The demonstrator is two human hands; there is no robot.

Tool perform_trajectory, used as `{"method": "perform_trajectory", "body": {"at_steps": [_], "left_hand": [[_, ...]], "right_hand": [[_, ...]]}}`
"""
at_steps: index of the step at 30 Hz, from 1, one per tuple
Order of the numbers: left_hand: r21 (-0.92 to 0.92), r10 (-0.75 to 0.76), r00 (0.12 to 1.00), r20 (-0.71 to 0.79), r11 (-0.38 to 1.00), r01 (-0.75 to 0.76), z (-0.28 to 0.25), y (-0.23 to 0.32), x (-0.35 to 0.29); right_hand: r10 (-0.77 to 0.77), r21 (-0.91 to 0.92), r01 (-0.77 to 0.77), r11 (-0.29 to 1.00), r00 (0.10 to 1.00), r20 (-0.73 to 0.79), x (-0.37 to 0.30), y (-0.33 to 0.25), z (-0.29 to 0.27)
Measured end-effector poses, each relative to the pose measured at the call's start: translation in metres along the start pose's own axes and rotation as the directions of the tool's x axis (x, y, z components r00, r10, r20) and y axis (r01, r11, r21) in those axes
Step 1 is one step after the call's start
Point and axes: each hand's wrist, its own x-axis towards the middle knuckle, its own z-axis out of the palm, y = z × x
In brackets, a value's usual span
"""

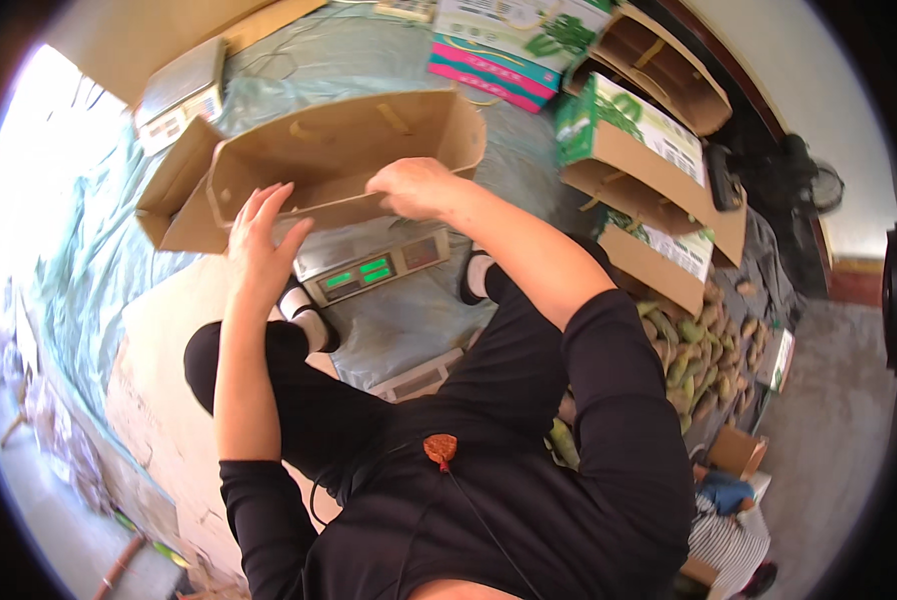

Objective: Sorting and weighing long green vegetables into a paper bag on a scale.

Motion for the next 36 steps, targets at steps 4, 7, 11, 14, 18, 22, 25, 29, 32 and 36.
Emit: {"method": "perform_trajectory", "body": {"at_steps": [4,7,11,14,18,22,25,29,32,36], "left_hand": [[0.121,-0.042,0.941,0.336,0.993,0.001,0.002,0.011,-0.007],[0.13,-0.036,0.898,0.438,0.991,-0.023,0.009,0.009,-0.006],[0.201,-0.043,0.88,0.474,0.978,-0.06,0.025,0.005,-0.002],[0.238,-0.063,0.886,0.46,0.97,-0.055,0.034,0.007,0.001],[0.295,-0.129,0.856,0.5,0.955,-0.029,0.035,0.008,0.003],[0.274,-0.097,0.849,0.519,0.96,-0.057,0.039,0.013,0.007],[0.231,-0.073,0.837,0.542,0.971,-0.065,0.037,0.008,0.0],[0.203,-0.051,0.825,0.563,0.976,-0.077,0.037,0.008,-0.003],[0.176,-0.052,0.822,0.568,0.983,-0.06,0.039,0.012,-0.002],[0.132,-0.037,0.809,0.586,0.99,-0.05,0.058,0.021,0.004]], "right_hand": [[0.05,0.02,-0.052,0.998,0.994,0.1,-0.014,-0.016,-0.014],[0.039,0.105,-0.038,0.994,0.999,-0.008,-0.019,-0.02,-0.028],[-0.015,0.32,0.064,0.945,0.988,-0.153,-0.027,-0.024,-0.072],[-0.036,0.381,0.139,0.914,0.963,-0.266,-0.042,-0.024,-0.106],[0.01,0.309,0.101,0.946,0.941,-0.338,-0.083,-0.017,-0.143],[0.173,0.345,-0.008,0.938,0.877,-0.449,-0.138,0.025,-0.131],[0.386,0.492,-0.116,0.863,0.779,-0.493,-0.176,0.053,-0.089],[0.611,0.478,-0.391,0.786,0.608,-0.507,-0.235,0.104,0.023],[0.795,0.558,-0.574,0.599,0.505,-0.334,-0.283,0.123,0.141],[0.843,0.352,-0.796,0.492,0.537,0.036,-0.35,0.113,0.286]]}}
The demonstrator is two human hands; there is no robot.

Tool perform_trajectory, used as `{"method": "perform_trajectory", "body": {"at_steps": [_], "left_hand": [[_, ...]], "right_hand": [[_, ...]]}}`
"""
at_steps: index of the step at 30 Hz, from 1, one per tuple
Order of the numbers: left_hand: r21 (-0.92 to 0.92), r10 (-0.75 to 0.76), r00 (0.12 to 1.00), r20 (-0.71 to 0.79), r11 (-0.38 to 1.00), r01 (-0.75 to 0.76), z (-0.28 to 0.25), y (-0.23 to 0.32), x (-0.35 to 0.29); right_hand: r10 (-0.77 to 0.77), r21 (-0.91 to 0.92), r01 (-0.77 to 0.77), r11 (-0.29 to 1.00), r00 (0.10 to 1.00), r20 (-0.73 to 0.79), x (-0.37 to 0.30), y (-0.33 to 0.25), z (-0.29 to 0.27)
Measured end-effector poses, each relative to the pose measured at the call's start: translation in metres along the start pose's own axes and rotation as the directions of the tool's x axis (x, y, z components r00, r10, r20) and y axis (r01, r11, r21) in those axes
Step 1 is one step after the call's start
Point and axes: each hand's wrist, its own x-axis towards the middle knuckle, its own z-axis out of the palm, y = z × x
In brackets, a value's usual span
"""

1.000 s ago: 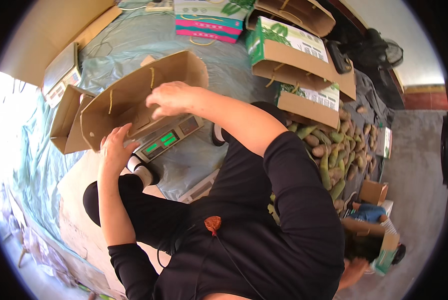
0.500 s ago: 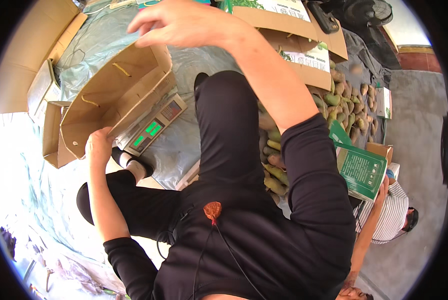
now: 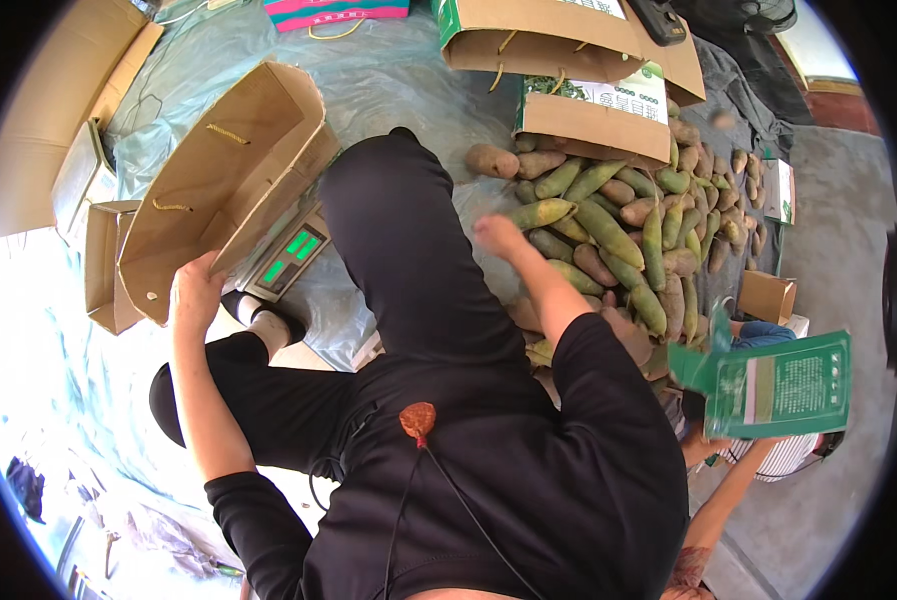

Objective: Sorting and weighing long green vegetables into a paper bag on a scale.

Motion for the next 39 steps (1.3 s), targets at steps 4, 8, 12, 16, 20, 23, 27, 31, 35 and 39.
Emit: {"method": "perform_trajectory", "body": {"at_steps": [4,8,12,16,20,23,27,31,35,39], "left_hand": [[0.061,-0.042,0.999,-0.023,0.997,0.044,-0.002,-0.018,-0.015],[0.067,-0.051,0.999,-0.017,0.996,0.052,0.001,-0.01,-0.006],[0.084,-0.059,0.998,-0.008,0.995,0.06,0.0,-0.013,-0.007],[0.078,-0.093,0.996,0.003,0.993,0.093,0.0,-0.011,-0.005],[0.052,-0.083,0.997,0.002,0.995,0.082,0.004,-0.007,0.001],[0.058,-0.142,0.989,-0.033,0.988,0.144,-0.004,-0.016,-0.021],[0.122,-0.164,0.986,0.002,0.979,0.163,-0.006,-0.015,-0.019],[0.067,-0.041,0.999,-0.012,0.997,0.041,0.013,-0.003,0.018],[0.162,-0.141,0.99,-0.011,0.977,0.141,-0.005,-0.022,-0.024],[0.132,-0.08,0.997,-0.025,0.988,0.082,0.0,-0.02,-0.013]], "right_hand": [[0.001,0.009,-0.003,1.0,0.974,0.226,-0.041,-0.04,0.036],[0.094,-0.032,-0.088,0.996,0.944,0.318,-0.063,-0.02,0.059],[0.156,-0.018,-0.164,0.986,0.891,0.426,-0.055,-0.018,0.044],[0.064,-0.114,-0.023,0.993,0.925,0.375,-0.059,-0.029,0.046],[0.129,-0.08,-0.112,0.991,0.953,0.276,-0.062,-0.027,0.058],[0.232,0.005,-0.251,0.968,0.902,0.365,-0.061,-0.086,0.018],[0.141,-0.048,-0.133,0.99,0.906,0.398,-0.053,-0.035,0.066],[0.067,-0.227,-0.029,0.974,0.985,0.161,-0.049,0.113,0.147],[0.062,0.352,-0.089,0.932,0.994,0.086,-0.014,0.028,0.081],[-0.076,0.177,0.125,0.976,0.963,-0.258,0.001,-0.06,-0.05]]}}
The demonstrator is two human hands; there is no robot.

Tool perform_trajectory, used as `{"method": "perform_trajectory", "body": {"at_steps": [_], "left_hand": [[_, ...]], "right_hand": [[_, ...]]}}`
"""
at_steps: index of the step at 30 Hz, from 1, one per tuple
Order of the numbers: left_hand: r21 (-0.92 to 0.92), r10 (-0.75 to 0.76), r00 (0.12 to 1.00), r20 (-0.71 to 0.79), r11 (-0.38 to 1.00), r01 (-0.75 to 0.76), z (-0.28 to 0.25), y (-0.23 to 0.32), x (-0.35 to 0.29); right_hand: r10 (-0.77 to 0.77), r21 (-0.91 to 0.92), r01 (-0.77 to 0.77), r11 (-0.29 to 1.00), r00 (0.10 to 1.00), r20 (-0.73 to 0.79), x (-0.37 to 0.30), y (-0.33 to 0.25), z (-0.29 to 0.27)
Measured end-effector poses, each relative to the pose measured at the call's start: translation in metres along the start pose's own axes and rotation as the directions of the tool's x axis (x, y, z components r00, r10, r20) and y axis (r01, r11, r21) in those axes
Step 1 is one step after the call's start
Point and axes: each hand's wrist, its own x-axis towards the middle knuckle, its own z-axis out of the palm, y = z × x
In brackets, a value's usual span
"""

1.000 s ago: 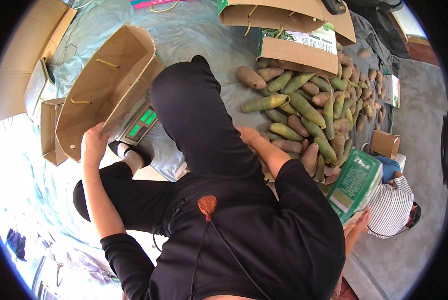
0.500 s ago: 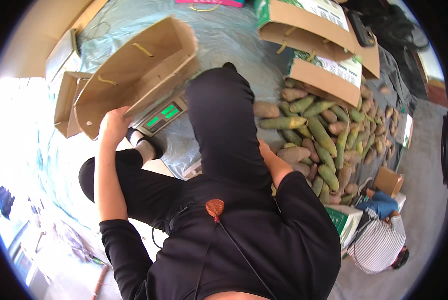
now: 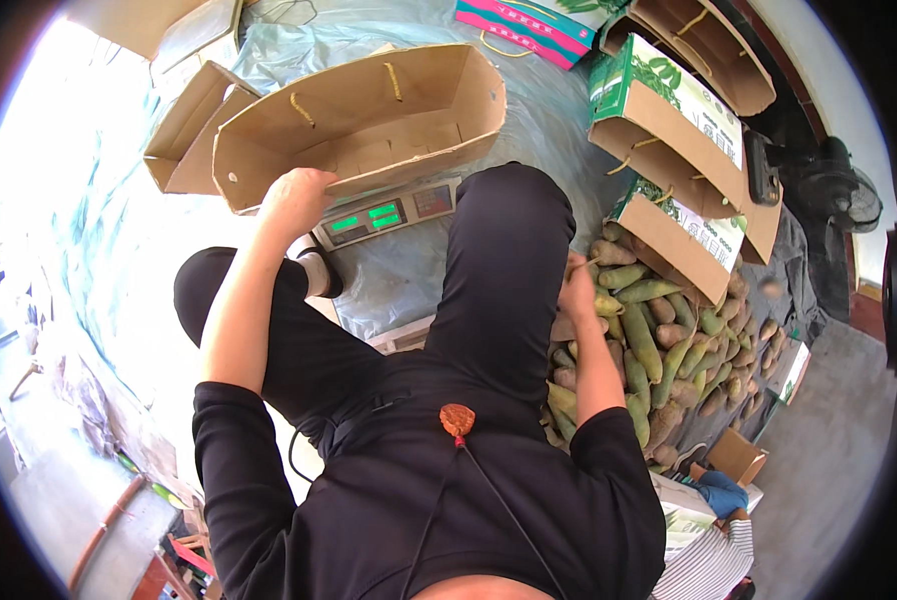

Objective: Sorting and weighing long green vegetables into a paper bag on a scale.

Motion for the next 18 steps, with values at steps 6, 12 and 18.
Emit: {"method": "perform_trajectory", "body": {"at_steps": [6,12,18], "left_hand": [[0.005,0.035,0.999,0.007,0.999,-0.035,-0.002,0.007,0.004],[-0.018,0.054,0.998,-0.019,0.998,-0.054,-0.001,0.005,0.003],[-0.067,0.075,0.996,-0.054,0.995,-0.078,0.006,0.002,0.005]], "right_hand": [[-0.281,0.259,0.355,0.898,0.917,-0.282,0.066,-0.148,-0.13],[-0.52,0.471,0.662,0.583,0.75,-0.409,0.094,-0.294,-0.166],[-0.826,0.052,0.827,0.559,0.561,-0.041,0.132,-0.356,-0.093]]}}
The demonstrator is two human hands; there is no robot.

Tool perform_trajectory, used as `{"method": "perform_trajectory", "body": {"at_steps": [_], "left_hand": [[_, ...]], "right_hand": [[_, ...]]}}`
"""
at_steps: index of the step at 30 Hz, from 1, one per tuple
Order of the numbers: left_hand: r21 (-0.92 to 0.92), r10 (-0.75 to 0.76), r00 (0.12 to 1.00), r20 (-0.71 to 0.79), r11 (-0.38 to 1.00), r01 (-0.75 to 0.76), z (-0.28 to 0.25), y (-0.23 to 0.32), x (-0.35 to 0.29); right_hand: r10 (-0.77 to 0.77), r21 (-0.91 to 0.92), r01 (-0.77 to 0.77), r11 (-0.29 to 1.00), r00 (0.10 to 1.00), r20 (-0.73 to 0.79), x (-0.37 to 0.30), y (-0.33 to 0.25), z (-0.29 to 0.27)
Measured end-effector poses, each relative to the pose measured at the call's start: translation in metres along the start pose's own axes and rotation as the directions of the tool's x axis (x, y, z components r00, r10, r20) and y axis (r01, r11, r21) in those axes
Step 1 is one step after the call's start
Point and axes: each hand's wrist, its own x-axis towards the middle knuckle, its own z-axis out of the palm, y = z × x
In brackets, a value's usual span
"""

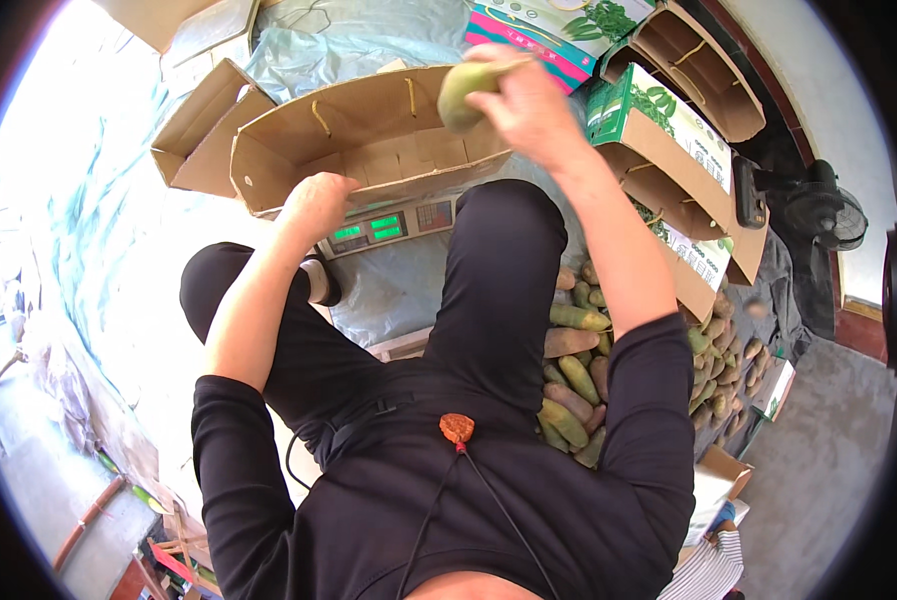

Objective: Sorting and weighing long green vegetables into a paper bag on a scale.

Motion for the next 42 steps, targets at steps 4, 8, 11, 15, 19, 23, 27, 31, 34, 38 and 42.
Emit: {"method": "perform_trajectory", "body": {"at_steps": [4,8,11,15,19,23,27,31,34,38,42], "left_hand": [[-0.016,-0.014,1.0,0.001,1.0,0.014,0.0,0.0,0.003],[-0.039,0.02,0.998,0.059,0.999,-0.018,-0.003,0.006,0.01],[0.048,0.012,0.996,0.091,0.999,-0.016,-0.004,0.0,0.0],[0.002,-0.029,0.993,0.112,1.0,0.029,-0.007,0.006,0.002],[0.016,-0.007,0.997,0.073,1.0,0.006,-0.005,0.008,0.001],[0.001,0.004,0.996,0.087,1.0,-0.004,-0.007,0.022,0.005],[-0.039,-0.029,0.997,0.068,0.999,0.031,-0.007,0.017,-0.004],[-0.073,-0.063,0.993,0.097,0.995,0.07,-0.008,0.018,-0.002],[-0.113,-0.035,0.994,0.099,0.993,0.046,-0.004,0.019,0.005],[-0.107,-0.05,0.993,0.111,0.992,0.061,-0.002,0.026,0.01],[-0.079,-0.096,0.99,0.101,0.991,0.105,-0.009,0.017,-0.003]], "right_hand": [[0.065,-0.382,0.086,0.92,0.928,0.366,0.009,-0.009,0.047],[0.085,-0.246,0.013,0.969,0.919,0.384,0.0,0.017,0.052],[0.179,0.123,-0.203,0.971,0.966,0.185,-0.015,0.011,0.029],[0.434,0.364,-0.383,0.849,0.898,-0.068,-0.086,0.047,0.0],[0.656,0.222,-0.631,0.744,0.752,-0.062,-0.209,0.107,0.03],[0.825,0.014,-0.827,0.563,0.562,0.057,-0.369,0.139,0.074],[0.939,0.283,-0.917,-0.281,-0.202,0.277,-0.428,0.103,0.093],[0.916,0.274,-0.88,-0.388,-0.336,0.217,-0.467,0.096,0.085],[0.995,-0.029,-0.998,-0.055,-0.052,-0.091,-0.492,0.101,0.081],[0.918,-0.019,-0.979,-0.202,-0.183,-0.353,-0.508,0.107,0.062],[0.813,0.088,-0.931,-0.354,-0.353,-0.464,-0.461,0.091,0.031]]}}
